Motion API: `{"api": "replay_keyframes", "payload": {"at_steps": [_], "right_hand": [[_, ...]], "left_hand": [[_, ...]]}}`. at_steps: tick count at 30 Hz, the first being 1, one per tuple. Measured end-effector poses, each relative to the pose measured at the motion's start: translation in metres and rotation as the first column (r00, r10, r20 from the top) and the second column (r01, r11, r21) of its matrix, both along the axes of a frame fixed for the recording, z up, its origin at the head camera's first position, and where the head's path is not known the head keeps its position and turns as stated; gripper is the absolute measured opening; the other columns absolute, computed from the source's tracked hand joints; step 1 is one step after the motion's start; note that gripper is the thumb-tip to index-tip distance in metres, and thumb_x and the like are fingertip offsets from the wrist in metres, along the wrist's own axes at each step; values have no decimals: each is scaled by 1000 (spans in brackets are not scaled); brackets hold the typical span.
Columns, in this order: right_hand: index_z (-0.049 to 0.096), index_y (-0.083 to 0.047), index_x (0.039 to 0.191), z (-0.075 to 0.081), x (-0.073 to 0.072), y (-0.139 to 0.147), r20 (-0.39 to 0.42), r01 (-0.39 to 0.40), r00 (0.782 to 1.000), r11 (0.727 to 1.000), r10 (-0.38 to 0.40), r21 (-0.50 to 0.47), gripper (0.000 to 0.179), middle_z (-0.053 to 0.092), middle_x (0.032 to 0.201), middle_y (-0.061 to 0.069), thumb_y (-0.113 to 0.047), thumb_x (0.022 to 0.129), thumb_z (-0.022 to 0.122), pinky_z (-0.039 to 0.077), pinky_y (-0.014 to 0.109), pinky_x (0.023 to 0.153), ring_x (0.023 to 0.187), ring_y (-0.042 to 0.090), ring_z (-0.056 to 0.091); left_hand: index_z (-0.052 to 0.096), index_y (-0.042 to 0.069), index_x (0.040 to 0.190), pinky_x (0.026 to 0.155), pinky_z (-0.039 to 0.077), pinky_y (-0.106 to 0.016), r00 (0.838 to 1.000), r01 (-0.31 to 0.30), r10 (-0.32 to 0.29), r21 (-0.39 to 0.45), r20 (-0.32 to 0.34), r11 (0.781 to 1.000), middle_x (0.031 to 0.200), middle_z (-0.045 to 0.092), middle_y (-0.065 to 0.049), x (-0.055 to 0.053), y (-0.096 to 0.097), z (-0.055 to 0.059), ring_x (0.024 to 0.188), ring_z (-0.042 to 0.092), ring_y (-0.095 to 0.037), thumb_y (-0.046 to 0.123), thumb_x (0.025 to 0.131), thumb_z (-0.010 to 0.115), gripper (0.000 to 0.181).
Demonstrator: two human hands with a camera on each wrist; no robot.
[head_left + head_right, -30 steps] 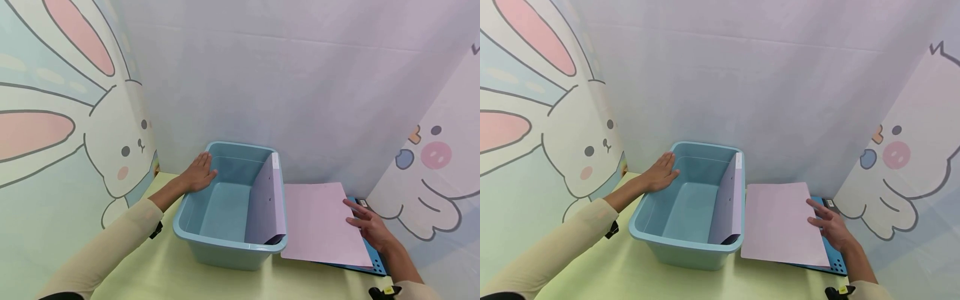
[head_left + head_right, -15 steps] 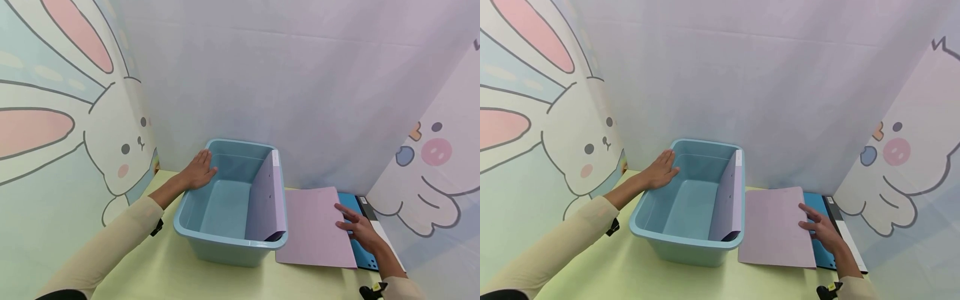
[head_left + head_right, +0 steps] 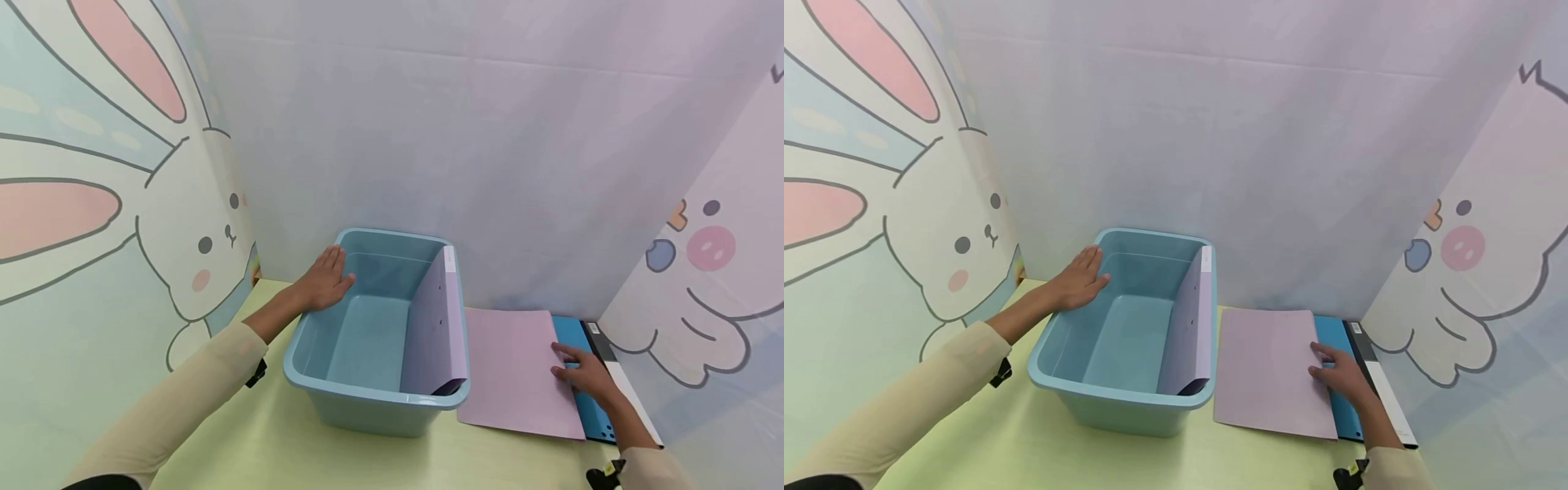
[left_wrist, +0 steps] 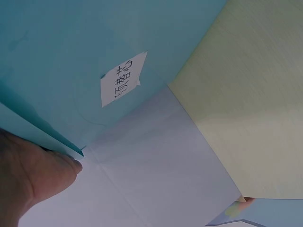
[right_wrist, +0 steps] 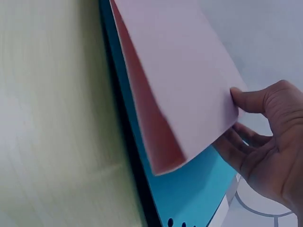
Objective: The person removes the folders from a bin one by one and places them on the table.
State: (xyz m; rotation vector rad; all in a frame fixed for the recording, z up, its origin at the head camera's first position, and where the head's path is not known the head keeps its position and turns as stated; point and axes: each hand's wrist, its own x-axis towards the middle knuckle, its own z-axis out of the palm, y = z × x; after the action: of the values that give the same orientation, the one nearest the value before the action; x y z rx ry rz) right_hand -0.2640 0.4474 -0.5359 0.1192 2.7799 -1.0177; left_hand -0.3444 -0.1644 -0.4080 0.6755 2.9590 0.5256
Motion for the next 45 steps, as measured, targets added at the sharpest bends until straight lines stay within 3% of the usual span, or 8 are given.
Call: {"api": "replay_keyframes", "payload": {"at_steps": [5, 11, 17, 22, 27, 35, 39, 45], "right_hand": [[49, 10, 162, -8, 2, 1, -51, 15, 999, 987, -7, 157, 69, 52, 150, 53, -21, 105, 73, 64, 69, 98, 129, 69, 62], [59, 15, 150, -16, 2, -7, -128, 82, 990, 972, -55, 220, 59, 61, 142, 49, -12, 99, 72, 61, 69, 99, 126, 65, 64], [58, 20, 147, -19, 2, -27, -234, 122, 970, 961, -62, 250, 58, 59, 143, 50, -5, 95, 68, 52, 78, 109, 134, 68, 56], [61, 17, 148, -15, 6, -58, -252, 65, 968, 953, 12, 296, 56, 59, 145, 49, -9, 99, 72, 47, 81, 112, 137, 69, 52], [64, 11, 149, -19, 11, -88, -241, -54, 961, 951, 132, 305, 58, 60, 148, 45, -17, 101, 80, 49, 81, 112, 138, 67, 55], [58, -3, 163, -33, 15, -128, -183, -249, 933, 923, 310, 293, 78, 49, 170, 35, -43, 102, 84, 42, 83, 120, 156, 66, 44], [56, -6, 166, -37, 17, -141, -156, -294, 925, 911, 348, 290, 83, 45, 174, 32, -48, 100, 84, 37, 84, 124, 163, 64, 35], [57, -5, 165, -38, 20, -143, -104, -291, 936, 905, 337, 311, 83, 40, 177, 34, -50, 100, 82, 33, 82, 127, 166, 64, 29]], "left_hand": [[7, -21, 171, 144, 5, -64, 1000, 2, -2, 0, -1, 1000, 184, 2, -39, 0, 0, 0, 176, 0, -55, 32, 123, 32, 76], [6, -20, 172, 144, 5, -64, 1000, 2, -2, 3, 0, 1000, 185, 2, -38, 0, 0, -1, 176, -1, -54, 32, 123, 33, 77], [7, -20, 171, 144, 5, -64, 1000, 2, -2, 11, -3, 1000, 185, 3, -39, 1, -1, 1, 176, 0, -54, 31, 123, 34, 76], [8, -21, 171, 144, 5, -64, 1000, 1, -1, 21, -7, 1000, 184, 3, -40, 2, -2, 2, 176, 0, -55, 29, 122, 34, 75], [6, -21, 171, 144, 5, -64, 1000, 1, -1, 4, -5, 1000, 184, 2, -39, 0, -2, 0, 176, -1, -54, 31, 122, 33, 76], [6, -19, 172, 144, 5, -63, 1000, -4, 4, 7, 3, 1000, 185, 1, -38, -1, -1, -2, 176, -2, -53, 32, 122, 34, 77], [6, -20, 172, 144, 5, -63, 1000, -4, 3, 13, 7, 1000, 185, 1, -38, 0, -2, -1, 176, -1, -53, 32, 122, 34, 77], [6, -20, 172, 144, 5, -64, 1000, 1, -1, 12, 3, 1000, 185, 2, -39, 0, -3, 0, 176, -1, -54, 32, 122, 32, 77]]}}
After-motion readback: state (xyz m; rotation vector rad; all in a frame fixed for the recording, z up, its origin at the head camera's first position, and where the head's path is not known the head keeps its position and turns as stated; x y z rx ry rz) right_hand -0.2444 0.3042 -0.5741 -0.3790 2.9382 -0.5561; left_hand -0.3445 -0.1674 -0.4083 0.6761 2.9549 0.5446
